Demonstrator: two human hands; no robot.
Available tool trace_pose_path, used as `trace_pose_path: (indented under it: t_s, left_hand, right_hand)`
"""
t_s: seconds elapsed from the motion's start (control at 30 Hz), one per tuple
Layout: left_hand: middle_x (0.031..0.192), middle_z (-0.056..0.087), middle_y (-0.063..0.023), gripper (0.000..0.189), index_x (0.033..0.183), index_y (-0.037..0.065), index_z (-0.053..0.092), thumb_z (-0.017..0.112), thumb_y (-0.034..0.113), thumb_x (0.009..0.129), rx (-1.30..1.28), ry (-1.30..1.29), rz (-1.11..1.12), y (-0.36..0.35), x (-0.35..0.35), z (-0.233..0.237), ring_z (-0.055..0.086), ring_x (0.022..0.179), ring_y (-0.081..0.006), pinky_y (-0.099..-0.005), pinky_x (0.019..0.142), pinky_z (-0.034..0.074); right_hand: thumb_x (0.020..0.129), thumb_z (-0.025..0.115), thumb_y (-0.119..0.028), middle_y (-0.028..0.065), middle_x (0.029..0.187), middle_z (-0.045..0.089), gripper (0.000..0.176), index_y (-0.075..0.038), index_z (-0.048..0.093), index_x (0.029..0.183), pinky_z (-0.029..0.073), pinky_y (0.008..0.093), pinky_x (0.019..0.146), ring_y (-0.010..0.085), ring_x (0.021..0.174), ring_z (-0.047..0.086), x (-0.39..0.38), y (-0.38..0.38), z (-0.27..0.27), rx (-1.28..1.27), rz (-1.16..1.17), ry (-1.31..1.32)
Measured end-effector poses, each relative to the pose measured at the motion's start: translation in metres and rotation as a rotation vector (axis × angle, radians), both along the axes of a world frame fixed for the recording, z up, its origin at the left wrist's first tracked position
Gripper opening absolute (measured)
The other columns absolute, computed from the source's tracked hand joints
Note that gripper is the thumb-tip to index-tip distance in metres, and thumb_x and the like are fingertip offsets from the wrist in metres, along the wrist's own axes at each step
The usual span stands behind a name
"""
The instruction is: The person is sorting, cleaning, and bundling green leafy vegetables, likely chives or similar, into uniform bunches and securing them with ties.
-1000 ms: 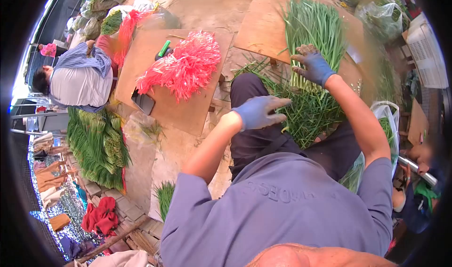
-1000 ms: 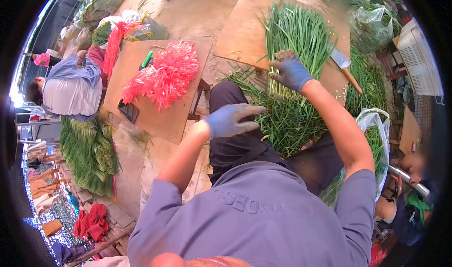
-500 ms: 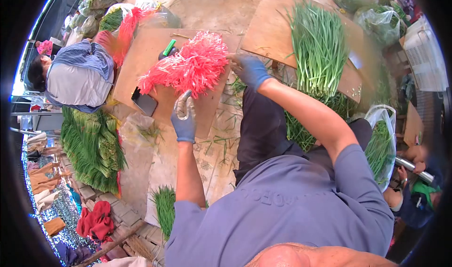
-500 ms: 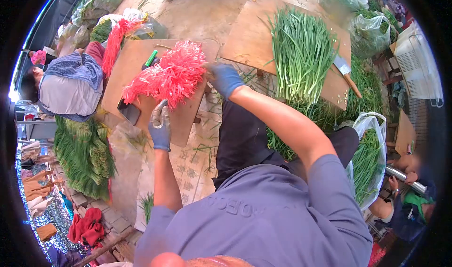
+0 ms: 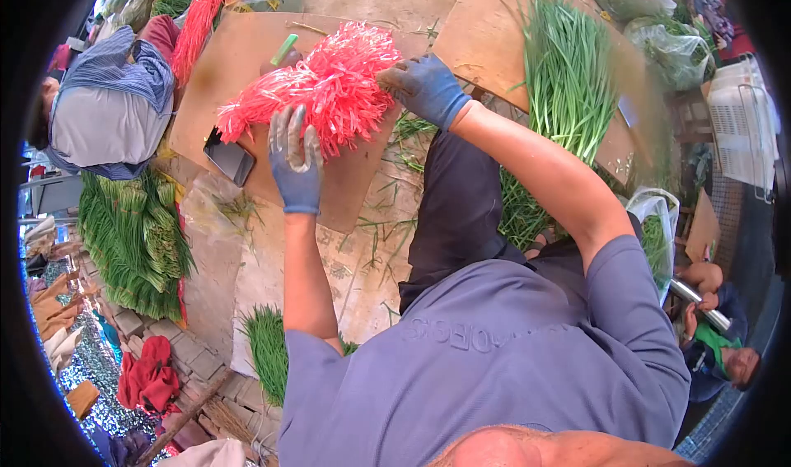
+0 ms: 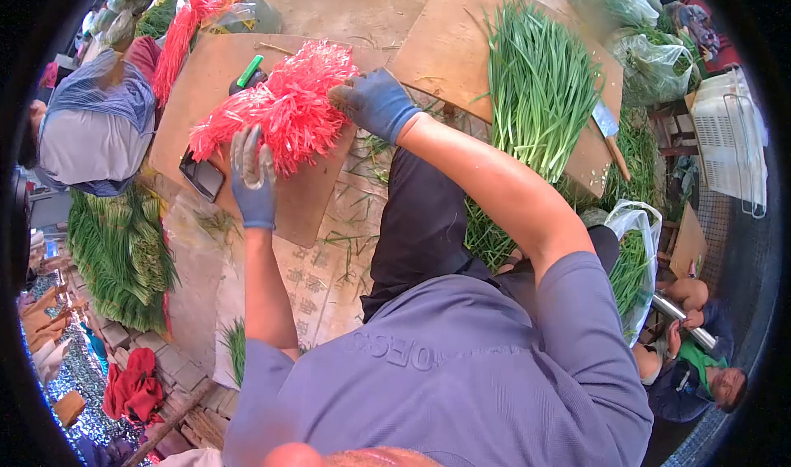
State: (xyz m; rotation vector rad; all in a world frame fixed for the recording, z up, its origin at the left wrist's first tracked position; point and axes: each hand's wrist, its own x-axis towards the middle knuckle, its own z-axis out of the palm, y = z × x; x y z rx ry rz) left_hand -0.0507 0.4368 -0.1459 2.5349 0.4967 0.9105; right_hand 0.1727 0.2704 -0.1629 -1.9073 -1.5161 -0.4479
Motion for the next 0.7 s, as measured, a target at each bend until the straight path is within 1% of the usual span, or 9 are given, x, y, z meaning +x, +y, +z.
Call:
trace_pose_path:
  t_s: [0.07, 0.13, 0.23, 0.33, 0.43, 0.47, 0.57, 0.6, 0.7]
  left_hand:
    - [0.147, 0.048, -0.0131, 0.046, 0.142, 0.014, 0.053, 0.058, 0.021, 0.097, 0.058, -0.025, -0.010, 0.006, 0.019, -0.001, 0.037, 0.141, -0.0344, -0.0466, 0.117, 0.026]
    - [0.151, 0.043, -0.0122, 0.048, 0.145, 0.015, 0.049, 0.056, 0.025, 0.098, 0.102, 0.034, -0.002, 0.017, 0.034, -0.012, 0.032, 0.144, -0.0342, -0.0480, 0.118, 0.021]
    - [0.154, 0.041, -0.0100, 0.050, 0.148, 0.018, 0.046, 0.051, 0.030, 0.100, 0.187, 0.089, 0.012, 0.034, 0.045, -0.029, 0.029, 0.146, -0.0306, -0.0497, 0.119, 0.016]
    - [0.152, 0.044, -0.0095, 0.048, 0.148, 0.019, 0.047, 0.050, 0.031, 0.101, 0.176, 0.116, 0.020, 0.045, 0.049, -0.038, 0.033, 0.145, -0.0284, -0.0515, 0.119, 0.016]
    - [0.151, 0.045, -0.0103, 0.048, 0.147, 0.020, 0.048, 0.049, 0.032, 0.101, 0.171, 0.158, 0.020, 0.048, 0.048, -0.044, 0.035, 0.143, -0.0294, -0.0525, 0.119, 0.016]
    - [0.150, 0.046, -0.0107, 0.047, 0.147, 0.020, 0.048, 0.049, 0.033, 0.101, 0.155, 0.160, 0.020, 0.048, 0.048, -0.045, 0.035, 0.143, -0.0303, -0.0531, 0.119, 0.017]
    - [0.150, 0.046, -0.0113, 0.047, 0.147, 0.020, 0.048, 0.049, 0.033, 0.101, 0.152, 0.171, 0.031, 0.044, 0.047, -0.041, 0.036, 0.142, -0.0311, -0.0535, 0.118, 0.017]
    - [0.149, 0.047, -0.0120, 0.048, 0.147, 0.020, 0.048, 0.050, 0.033, 0.100, 0.155, 0.178, 0.033, 0.044, 0.047, -0.040, 0.037, 0.141, -0.0323, -0.0537, 0.118, 0.018]
    - [0.148, 0.047, -0.0130, 0.048, 0.146, 0.020, 0.049, 0.051, 0.033, 0.100, 0.154, 0.210, 0.046, 0.044, 0.047, -0.040, 0.038, 0.140, -0.0332, -0.0541, 0.117, 0.019]
  right_hand:
    - [0.087, 0.064, -0.028, 0.0070, 0.080, 0.066, 0.010, -0.021, 0.067, 0.094, 0.049, 0.0420, 0.063, 0.0307, 0.069, 0.065, 0.000, -0.002, 0.001, 0.046, 0.000, 0.113]
    - [0.086, 0.066, -0.030, 0.0088, 0.084, 0.068, 0.018, -0.021, 0.067, 0.102, 0.050, 0.0421, 0.066, 0.0314, 0.072, 0.066, 0.002, -0.001, 0.001, 0.056, -0.035, 0.230]
    - [0.086, 0.066, -0.033, 0.0132, 0.091, 0.069, 0.029, -0.018, 0.065, 0.111, 0.051, 0.0438, 0.070, 0.0324, 0.081, 0.067, 0.002, -0.006, 0.004, -0.029, -0.188, -0.020]
    - [0.088, 0.065, -0.036, 0.0162, 0.095, 0.069, 0.036, -0.016, 0.063, 0.117, 0.051, 0.0462, 0.074, 0.0334, 0.088, 0.067, -0.008, -0.013, -0.002, -0.140, -0.059, -0.055]
    - [0.090, 0.063, -0.039, 0.0163, 0.095, 0.069, 0.036, -0.014, 0.063, 0.116, 0.051, 0.0482, 0.074, 0.0351, 0.087, 0.067, -0.017, -0.004, -0.008, -0.155, -0.087, 0.272]
    - [0.091, 0.061, -0.038, 0.0155, 0.088, 0.068, 0.029, -0.014, 0.065, 0.107, 0.051, 0.0488, 0.070, 0.0350, 0.082, 0.067, -0.020, -0.001, -0.009, -0.114, -0.112, 0.335]
    - [0.092, 0.060, -0.037, 0.0152, 0.081, 0.067, 0.024, -0.014, 0.065, 0.095, 0.052, 0.0490, 0.067, 0.0353, 0.077, 0.067, -0.024, 0.005, 0.000, -0.201, -0.124, 0.304]
    - [0.092, 0.059, -0.036, 0.0150, 0.076, 0.065, 0.023, -0.014, 0.064, 0.086, 0.051, 0.0493, 0.065, 0.0350, 0.075, 0.066, -0.025, 0.007, 0.001, -0.147, -0.139, 0.292]
    - [0.092, 0.059, -0.036, 0.0163, 0.079, 0.066, 0.024, -0.014, 0.067, 0.088, 0.052, 0.0483, 0.067, 0.0355, 0.077, 0.066, -0.025, 0.007, 0.001, -0.087, -0.127, 0.353]
